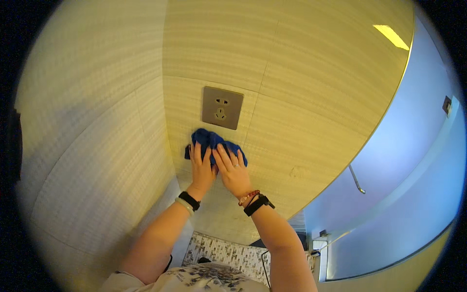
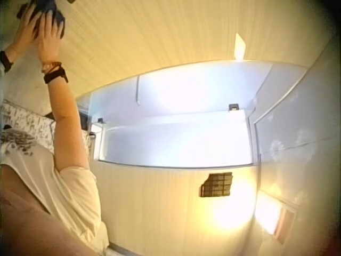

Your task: The recorder is using a blue cloth to wipe and clean a tiled bathroom wall.

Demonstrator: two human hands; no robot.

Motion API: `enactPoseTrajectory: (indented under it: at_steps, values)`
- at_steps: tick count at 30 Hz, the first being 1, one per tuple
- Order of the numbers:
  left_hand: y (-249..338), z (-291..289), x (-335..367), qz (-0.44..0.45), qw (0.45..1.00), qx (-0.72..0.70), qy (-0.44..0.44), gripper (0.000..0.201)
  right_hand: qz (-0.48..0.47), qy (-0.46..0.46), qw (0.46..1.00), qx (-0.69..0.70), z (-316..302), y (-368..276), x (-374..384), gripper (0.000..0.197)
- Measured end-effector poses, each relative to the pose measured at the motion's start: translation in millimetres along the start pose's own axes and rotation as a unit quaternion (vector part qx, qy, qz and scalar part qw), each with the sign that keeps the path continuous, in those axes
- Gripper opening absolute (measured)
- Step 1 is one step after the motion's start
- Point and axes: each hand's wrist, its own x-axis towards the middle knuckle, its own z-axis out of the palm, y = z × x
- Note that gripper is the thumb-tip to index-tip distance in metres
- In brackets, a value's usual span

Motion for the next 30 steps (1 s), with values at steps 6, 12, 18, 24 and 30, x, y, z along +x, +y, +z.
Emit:
enactPoseTrajectory:
  at_steps: [6,12,18,24,30]
  values:
    - [28.3,-6.4,-44.9,-0.016,0.997,-0.024,-0.069,0.060,0.042,-0.048,0.998,0.025,-2.6,-11.0,-53.7,0.050]
    - [79.0,-5.2,4.8,0.065,0.993,-0.059,-0.078,0.058,0.108,0.045,0.993,-0.001,-36.8,14.2,-43.5,0.051]
    - [120.0,-13.1,107.9,0.196,0.974,-0.075,0.085,0.046,0.137,0.204,0.969,0.016,-100.0,35.4,35.7,0.054]
    - [119.2,3.0,137.7,0.174,0.976,-0.089,0.093,0.048,0.127,0.232,0.964,-0.009,-92.3,56.5,54.8,0.051]
    - [102.7,25.6,102.0,0.167,0.976,-0.072,0.117,0.045,0.122,0.226,0.966,-0.032,-67.2,54.0,27.5,0.048]
